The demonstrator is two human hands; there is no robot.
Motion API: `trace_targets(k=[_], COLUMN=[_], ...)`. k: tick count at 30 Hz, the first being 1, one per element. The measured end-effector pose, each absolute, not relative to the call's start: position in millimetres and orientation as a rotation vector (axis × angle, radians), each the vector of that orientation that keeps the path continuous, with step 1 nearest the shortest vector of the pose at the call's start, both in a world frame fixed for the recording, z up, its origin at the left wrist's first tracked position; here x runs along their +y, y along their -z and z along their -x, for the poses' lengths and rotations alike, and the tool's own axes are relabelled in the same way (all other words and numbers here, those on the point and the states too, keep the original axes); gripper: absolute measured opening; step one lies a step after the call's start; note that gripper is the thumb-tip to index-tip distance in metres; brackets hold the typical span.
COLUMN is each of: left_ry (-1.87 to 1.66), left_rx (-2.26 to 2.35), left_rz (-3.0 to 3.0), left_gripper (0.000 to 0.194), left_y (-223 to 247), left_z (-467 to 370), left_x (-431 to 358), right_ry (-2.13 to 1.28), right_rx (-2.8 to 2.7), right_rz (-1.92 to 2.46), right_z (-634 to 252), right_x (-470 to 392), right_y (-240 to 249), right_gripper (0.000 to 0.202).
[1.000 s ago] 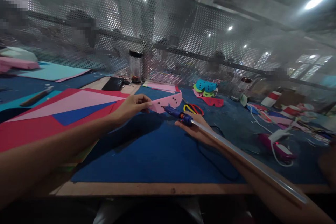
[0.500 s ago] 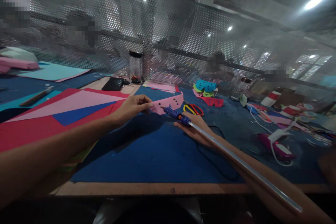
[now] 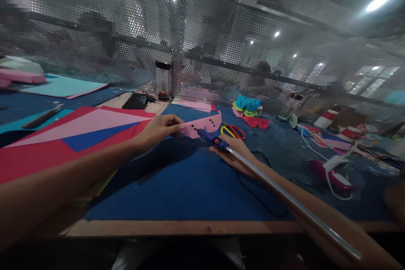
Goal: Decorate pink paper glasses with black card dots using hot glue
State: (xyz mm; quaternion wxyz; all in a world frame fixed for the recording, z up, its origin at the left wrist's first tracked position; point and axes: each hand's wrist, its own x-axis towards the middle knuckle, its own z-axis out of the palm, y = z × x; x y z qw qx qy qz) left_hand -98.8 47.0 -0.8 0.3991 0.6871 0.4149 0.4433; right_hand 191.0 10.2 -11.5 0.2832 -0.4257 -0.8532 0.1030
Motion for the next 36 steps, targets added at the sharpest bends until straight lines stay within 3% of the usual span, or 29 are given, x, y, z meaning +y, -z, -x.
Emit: trace_targets(k=[36], left_ry=[-1.131], left_rx=[1.024], left_rz=[-1.671], left_gripper=[0.024], left_y=[-2], left_z=[97], left_x=[45], right_ry=[-0.246], right_rx=[-2.273], right_rz=[1.185], right_z=[-188], right_x=[0], right_y=[1], right_gripper=[0.03])
